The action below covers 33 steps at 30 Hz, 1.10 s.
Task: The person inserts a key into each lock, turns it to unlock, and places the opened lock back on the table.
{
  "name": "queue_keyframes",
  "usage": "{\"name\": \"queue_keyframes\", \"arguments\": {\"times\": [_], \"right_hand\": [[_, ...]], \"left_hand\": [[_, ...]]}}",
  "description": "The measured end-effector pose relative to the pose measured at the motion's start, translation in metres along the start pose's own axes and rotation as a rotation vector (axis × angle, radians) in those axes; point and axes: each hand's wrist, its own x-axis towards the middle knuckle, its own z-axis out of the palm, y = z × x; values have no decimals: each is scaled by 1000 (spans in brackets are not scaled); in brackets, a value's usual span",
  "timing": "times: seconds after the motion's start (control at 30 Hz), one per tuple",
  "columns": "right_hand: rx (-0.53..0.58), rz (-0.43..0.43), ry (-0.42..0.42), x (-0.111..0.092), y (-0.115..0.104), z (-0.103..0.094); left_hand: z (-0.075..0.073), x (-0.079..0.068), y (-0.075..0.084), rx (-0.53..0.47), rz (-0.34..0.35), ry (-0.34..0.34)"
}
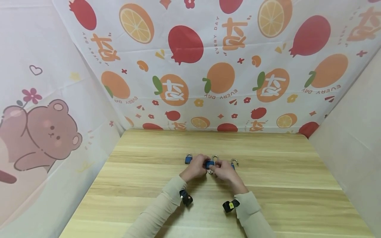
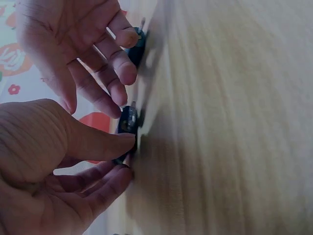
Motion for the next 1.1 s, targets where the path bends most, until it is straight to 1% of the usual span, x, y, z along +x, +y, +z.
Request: {"name": "queue_keyframes", "arguments": {"times": [0.1,0.23,0.4,0.6,0.77,0.93,1.1], "right_hand": [[5,-1,8,-2,-2,-2],[9,-18,29,-3,-6,-6],[-8,-35,48,-6,-11,-10],[-15,-81,62,-10,-18,-14],[-18,-114,56,-15,-25,-18],[-28,-165,71,-17,-32,-20],[-37,-176,86,-21,-38,-21]], "left_hand": [[-2,-1,3,35,-14,-1],[-6,-3,5,83,-20,22],[-9,-5,7,102,0,49],[-14,-11,8,89,22,116],[-18,-14,8,46,35,158],[-24,-14,7,6,60,195],[-27,-13,5,1,72,231]]}}
